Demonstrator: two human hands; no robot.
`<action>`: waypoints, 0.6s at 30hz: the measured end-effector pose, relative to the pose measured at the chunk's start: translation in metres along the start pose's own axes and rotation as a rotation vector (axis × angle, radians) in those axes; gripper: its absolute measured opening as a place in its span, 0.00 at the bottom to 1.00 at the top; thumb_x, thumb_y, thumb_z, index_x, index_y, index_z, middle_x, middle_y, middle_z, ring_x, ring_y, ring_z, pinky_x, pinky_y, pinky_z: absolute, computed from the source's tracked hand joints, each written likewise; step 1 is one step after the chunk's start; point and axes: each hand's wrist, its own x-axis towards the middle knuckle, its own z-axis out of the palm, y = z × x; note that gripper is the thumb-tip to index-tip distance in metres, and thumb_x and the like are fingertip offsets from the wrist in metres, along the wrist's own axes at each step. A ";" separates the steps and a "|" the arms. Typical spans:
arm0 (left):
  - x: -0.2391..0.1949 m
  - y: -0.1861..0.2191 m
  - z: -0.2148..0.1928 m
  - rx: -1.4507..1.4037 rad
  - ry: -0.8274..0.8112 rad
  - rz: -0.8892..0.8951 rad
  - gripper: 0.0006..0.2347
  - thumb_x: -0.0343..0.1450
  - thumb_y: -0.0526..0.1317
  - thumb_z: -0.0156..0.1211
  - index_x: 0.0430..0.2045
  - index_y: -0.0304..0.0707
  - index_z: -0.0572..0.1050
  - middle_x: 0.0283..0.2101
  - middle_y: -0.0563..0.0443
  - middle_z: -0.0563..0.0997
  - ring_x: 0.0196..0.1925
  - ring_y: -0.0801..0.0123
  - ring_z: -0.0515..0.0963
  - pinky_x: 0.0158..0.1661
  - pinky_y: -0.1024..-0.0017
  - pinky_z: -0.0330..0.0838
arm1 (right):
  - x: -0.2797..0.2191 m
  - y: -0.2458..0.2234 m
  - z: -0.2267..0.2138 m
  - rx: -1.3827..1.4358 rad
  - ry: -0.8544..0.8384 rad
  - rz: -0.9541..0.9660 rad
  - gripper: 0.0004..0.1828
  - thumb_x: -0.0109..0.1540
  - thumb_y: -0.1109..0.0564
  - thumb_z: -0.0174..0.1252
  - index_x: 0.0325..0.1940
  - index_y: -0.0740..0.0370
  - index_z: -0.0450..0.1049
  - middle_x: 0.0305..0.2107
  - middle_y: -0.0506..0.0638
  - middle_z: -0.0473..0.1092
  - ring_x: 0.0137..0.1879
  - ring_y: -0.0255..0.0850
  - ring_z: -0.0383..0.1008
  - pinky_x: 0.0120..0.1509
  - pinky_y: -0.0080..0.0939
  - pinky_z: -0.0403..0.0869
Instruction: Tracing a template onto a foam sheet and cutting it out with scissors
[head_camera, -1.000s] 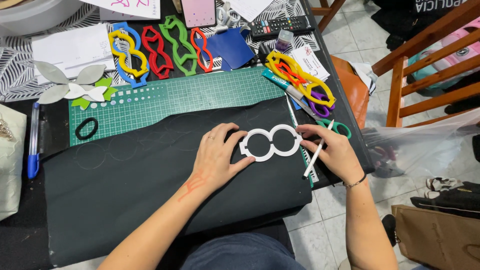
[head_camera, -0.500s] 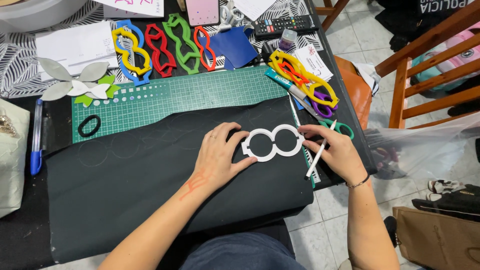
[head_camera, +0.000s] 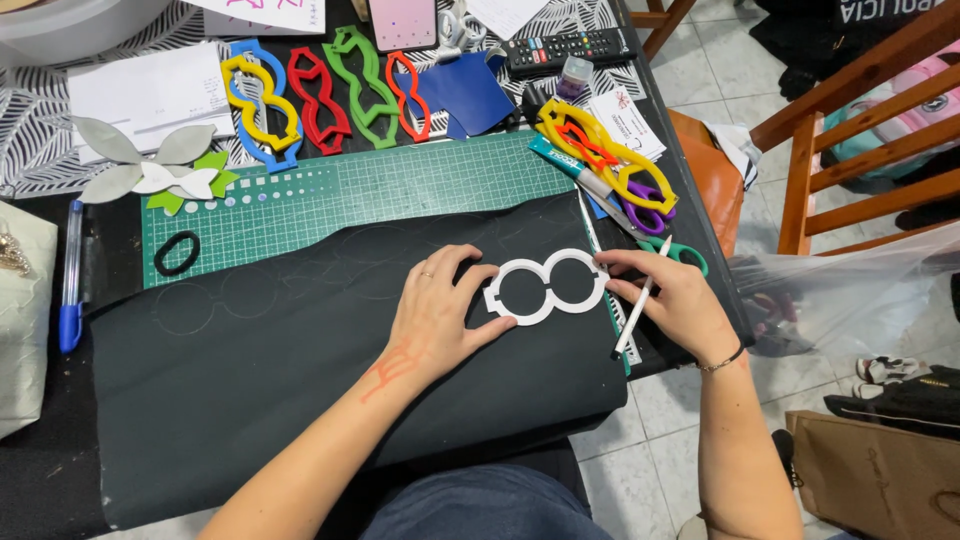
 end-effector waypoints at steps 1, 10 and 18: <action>0.000 0.000 0.000 0.000 -0.001 0.001 0.24 0.65 0.56 0.69 0.51 0.47 0.73 0.56 0.47 0.69 0.66 0.53 0.67 0.62 0.51 0.62 | 0.000 0.000 0.000 0.000 0.001 0.001 0.19 0.62 0.60 0.65 0.57 0.61 0.78 0.41 0.60 0.80 0.49 0.51 0.81 0.49 0.45 0.82; 0.001 0.001 0.001 0.039 0.008 0.023 0.24 0.66 0.57 0.67 0.51 0.47 0.73 0.56 0.46 0.69 0.66 0.53 0.67 0.61 0.52 0.62 | 0.002 0.003 -0.001 0.019 -0.001 0.012 0.19 0.62 0.60 0.64 0.58 0.60 0.78 0.41 0.58 0.80 0.50 0.49 0.81 0.50 0.45 0.81; -0.001 0.000 0.002 0.022 0.011 0.027 0.25 0.66 0.57 0.66 0.52 0.46 0.72 0.57 0.45 0.69 0.66 0.52 0.67 0.61 0.52 0.62 | -0.001 0.003 0.000 0.010 0.002 0.008 0.19 0.61 0.59 0.66 0.57 0.59 0.79 0.40 0.56 0.81 0.50 0.49 0.81 0.50 0.43 0.81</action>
